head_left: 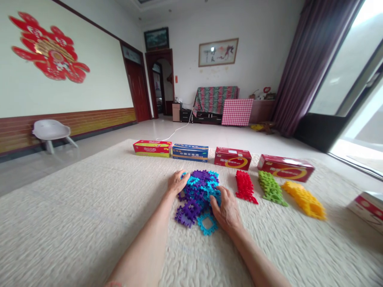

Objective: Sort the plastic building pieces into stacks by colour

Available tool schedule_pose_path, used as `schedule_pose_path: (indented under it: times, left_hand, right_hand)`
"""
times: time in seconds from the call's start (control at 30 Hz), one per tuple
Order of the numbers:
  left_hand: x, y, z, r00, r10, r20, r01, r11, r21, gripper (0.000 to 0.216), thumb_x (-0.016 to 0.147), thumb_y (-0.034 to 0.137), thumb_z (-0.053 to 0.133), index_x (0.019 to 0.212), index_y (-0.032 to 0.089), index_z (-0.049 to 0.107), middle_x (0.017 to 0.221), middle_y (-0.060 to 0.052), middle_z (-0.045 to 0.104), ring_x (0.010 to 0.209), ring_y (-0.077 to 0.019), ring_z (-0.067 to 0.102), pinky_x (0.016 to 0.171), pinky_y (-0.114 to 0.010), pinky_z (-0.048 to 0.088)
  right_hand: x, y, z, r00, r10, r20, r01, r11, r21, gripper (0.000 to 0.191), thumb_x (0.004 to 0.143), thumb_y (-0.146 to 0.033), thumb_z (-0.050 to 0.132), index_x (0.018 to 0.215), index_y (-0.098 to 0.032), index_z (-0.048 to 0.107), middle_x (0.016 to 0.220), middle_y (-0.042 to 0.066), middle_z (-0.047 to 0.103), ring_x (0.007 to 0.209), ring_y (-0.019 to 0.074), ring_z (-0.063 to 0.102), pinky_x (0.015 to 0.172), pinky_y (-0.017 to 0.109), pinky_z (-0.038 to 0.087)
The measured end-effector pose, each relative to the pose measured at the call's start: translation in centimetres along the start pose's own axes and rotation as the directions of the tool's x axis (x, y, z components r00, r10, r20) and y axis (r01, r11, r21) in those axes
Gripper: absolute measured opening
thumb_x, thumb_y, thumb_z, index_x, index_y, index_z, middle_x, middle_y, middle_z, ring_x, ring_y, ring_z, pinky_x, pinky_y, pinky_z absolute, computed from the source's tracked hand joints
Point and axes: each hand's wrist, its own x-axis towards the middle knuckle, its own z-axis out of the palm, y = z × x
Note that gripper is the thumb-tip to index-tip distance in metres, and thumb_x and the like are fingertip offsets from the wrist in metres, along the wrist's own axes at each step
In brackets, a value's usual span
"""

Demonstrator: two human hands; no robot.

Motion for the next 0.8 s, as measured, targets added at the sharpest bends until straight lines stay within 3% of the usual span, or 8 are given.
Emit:
schedule_pose_path:
  times: [0.13, 0.43, 0.6, 0.8]
  left_hand:
    - [0.2, -0.1, 0.1, 0.996, 0.083, 0.044, -0.084, 0.996, 0.006, 0.041, 0.086, 0.041, 0.051, 0.117, 0.017, 0.063, 0.127, -0.011, 0.061, 0.120, -0.0235, 0.054, 0.104, -0.034, 0.038]
    - [-0.1, -0.3, 0.3, 0.983, 0.172, -0.066, -0.175, 0.984, -0.043, 0.029, 0.085, 0.033, 0.053, 0.107, 0.019, 0.066, 0.118, -0.008, 0.065, 0.116, -0.0208, 0.057, 0.104, -0.035, 0.041]
    - [-0.1, -0.8, 0.7, 0.973, 0.199, -0.115, -0.207, 0.976, -0.064, 0.031, 0.084, 0.034, 0.052, 0.106, 0.016, 0.066, 0.117, -0.010, 0.065, 0.116, -0.0214, 0.057, 0.104, -0.036, 0.042]
    - [-0.3, -1.2, 1.2, 0.972, 0.189, -0.137, -0.202, 0.976, -0.083, 0.035, 0.084, 0.037, 0.051, 0.107, 0.015, 0.066, 0.117, -0.012, 0.065, 0.116, -0.0230, 0.057, 0.104, -0.039, 0.042]
  right_hand:
    - [-0.1, -0.4, 0.0, 0.999, -0.035, 0.018, 0.033, 0.996, 0.081, 0.036, 0.086, -0.033, 0.049, 0.117, -0.016, 0.053, 0.114, 0.014, 0.061, 0.106, 0.0274, 0.059, 0.092, 0.045, 0.048]
    - [-0.4, -1.2, -0.6, 0.997, -0.074, 0.021, 0.066, 0.968, 0.243, 0.035, 0.088, -0.030, 0.048, 0.120, -0.017, 0.052, 0.121, 0.012, 0.058, 0.112, 0.0234, 0.057, 0.096, 0.040, 0.047]
    - [-0.4, -0.7, 0.1, 0.999, 0.012, -0.035, -0.006, 0.984, 0.178, 0.037, 0.088, -0.034, 0.048, 0.119, -0.015, 0.052, 0.125, 0.016, 0.055, 0.118, 0.0277, 0.053, 0.100, 0.047, 0.044]
    - [-1.0, -0.4, 0.4, 1.000, 0.020, 0.023, -0.023, 0.992, 0.123, 0.041, 0.088, -0.034, 0.048, 0.124, -0.014, 0.049, 0.128, 0.018, 0.054, 0.120, 0.0293, 0.051, 0.100, 0.050, 0.044]
